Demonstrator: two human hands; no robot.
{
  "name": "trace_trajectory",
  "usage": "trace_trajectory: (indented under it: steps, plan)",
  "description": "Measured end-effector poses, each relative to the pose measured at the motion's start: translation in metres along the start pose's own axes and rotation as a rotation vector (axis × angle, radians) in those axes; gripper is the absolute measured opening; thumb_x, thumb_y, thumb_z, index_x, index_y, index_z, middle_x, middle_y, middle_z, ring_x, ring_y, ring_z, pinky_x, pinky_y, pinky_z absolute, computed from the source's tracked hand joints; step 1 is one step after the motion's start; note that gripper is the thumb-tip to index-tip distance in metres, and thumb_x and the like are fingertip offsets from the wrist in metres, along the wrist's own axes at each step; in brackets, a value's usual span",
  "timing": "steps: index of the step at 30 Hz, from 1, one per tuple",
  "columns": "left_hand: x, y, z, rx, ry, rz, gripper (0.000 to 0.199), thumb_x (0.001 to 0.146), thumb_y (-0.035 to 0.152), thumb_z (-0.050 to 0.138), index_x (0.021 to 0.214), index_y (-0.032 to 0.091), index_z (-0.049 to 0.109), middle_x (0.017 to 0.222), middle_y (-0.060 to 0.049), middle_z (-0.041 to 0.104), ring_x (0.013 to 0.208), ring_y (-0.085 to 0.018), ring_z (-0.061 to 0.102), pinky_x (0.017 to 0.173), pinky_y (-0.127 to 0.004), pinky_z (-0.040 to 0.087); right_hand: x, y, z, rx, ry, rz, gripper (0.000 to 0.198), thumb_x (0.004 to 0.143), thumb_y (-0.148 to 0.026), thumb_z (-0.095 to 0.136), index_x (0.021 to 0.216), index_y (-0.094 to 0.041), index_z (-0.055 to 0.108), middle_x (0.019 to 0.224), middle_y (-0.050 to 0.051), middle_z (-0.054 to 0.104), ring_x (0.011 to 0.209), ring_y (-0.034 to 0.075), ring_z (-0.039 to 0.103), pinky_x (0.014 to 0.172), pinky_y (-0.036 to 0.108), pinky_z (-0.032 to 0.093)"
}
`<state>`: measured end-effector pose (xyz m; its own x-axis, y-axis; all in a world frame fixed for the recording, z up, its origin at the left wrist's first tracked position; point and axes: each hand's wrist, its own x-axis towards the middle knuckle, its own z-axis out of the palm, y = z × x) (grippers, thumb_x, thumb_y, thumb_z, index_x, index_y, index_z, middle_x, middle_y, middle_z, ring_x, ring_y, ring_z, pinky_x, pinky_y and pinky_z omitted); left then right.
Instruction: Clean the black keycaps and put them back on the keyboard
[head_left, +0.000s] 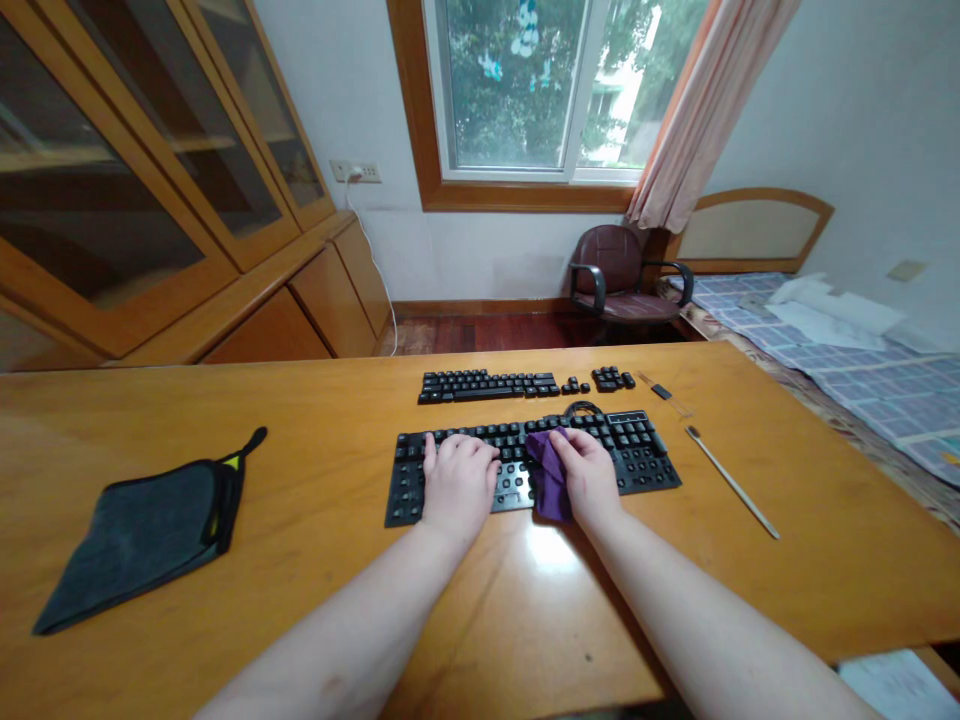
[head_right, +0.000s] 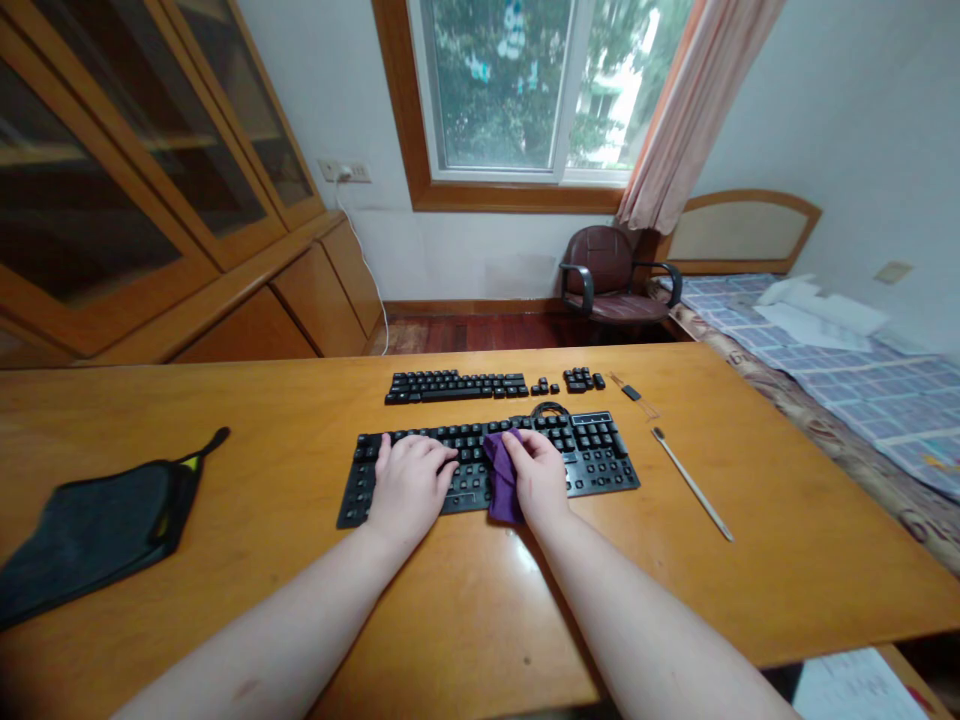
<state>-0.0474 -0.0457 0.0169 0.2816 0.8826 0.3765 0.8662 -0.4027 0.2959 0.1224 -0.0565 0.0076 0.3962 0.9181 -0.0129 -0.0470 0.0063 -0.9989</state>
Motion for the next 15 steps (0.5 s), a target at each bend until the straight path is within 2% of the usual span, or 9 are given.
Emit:
trace_trajectory:
  steps: [1, 3, 5, 6, 9, 15]
  plan:
    - [-0.001, 0.002, -0.002, 0.025, -0.004, 0.017, 0.014, 0.079, 0.026, 0.057, 0.089, 0.026, 0.068, 0.089, -0.005, 0.067, 0.097, -0.026, 0.053, 0.105, -0.058, 0.018, 0.000, 0.000, 0.000, 0.001, 0.002, 0.004, 0.030, 0.068, -0.047, 0.065, 0.073, -0.018, 0.065, 0.070, 0.002, 0.065, 0.066, 0.017, 0.055, 0.065, 0.027, 0.043]
    - [-0.003, 0.005, -0.004, 0.071, -0.062, 0.034, 0.022, 0.082, 0.030, 0.052, 0.096, 0.023, 0.068, 0.085, -0.008, 0.067, 0.090, -0.027, 0.056, 0.096, -0.054, 0.033, 0.000, 0.001, 0.000, 0.011, 0.007, 0.008, 0.029, 0.068, -0.047, 0.066, 0.072, -0.018, 0.065, 0.070, 0.001, 0.065, 0.065, 0.016, 0.055, 0.065, 0.027, 0.043]
    - [-0.005, 0.008, -0.005, 0.107, -0.171, 0.022, 0.031, 0.085, 0.030, 0.045, 0.107, 0.020, 0.065, 0.080, -0.011, 0.068, 0.080, -0.027, 0.060, 0.079, -0.046, 0.046, 0.001, 0.003, 0.000, 0.027, 0.005, 0.005, 0.028, 0.068, -0.046, 0.066, 0.073, -0.018, 0.065, 0.069, 0.000, 0.064, 0.065, 0.016, 0.055, 0.065, 0.027, 0.043]
    - [-0.005, 0.010, -0.005, 0.122, -0.226, 0.004, 0.034, 0.086, 0.030, 0.043, 0.111, 0.019, 0.063, 0.078, -0.012, 0.068, 0.075, -0.027, 0.062, 0.070, -0.041, 0.049, 0.001, 0.004, 0.000, 0.035, 0.004, 0.003, 0.028, 0.068, -0.046, 0.066, 0.073, -0.018, 0.065, 0.069, 0.000, 0.064, 0.064, 0.016, 0.055, 0.065, 0.027, 0.043]
    - [-0.006, 0.013, -0.005, 0.163, -0.320, -0.055, 0.038, 0.086, 0.028, 0.040, 0.119, 0.020, 0.058, 0.073, -0.013, 0.069, 0.066, -0.025, 0.064, 0.060, -0.035, 0.049, 0.002, 0.007, 0.000, 0.043, -0.004, 0.000, 0.029, 0.068, -0.045, 0.066, 0.073, -0.017, 0.065, 0.069, 0.001, 0.063, 0.064, 0.016, 0.054, 0.064, 0.027, 0.042]
    - [-0.005, 0.016, -0.008, 0.167, -0.403, -0.112, 0.041, 0.084, 0.026, 0.040, 0.121, 0.022, 0.057, 0.070, -0.012, 0.071, 0.063, -0.026, 0.066, 0.057, -0.033, 0.048, 0.002, 0.006, 0.000, 0.041, -0.009, -0.004, 0.026, 0.071, -0.043, 0.065, 0.075, -0.018, 0.064, 0.069, 0.000, 0.062, 0.064, 0.015, 0.053, 0.064, 0.026, 0.041]
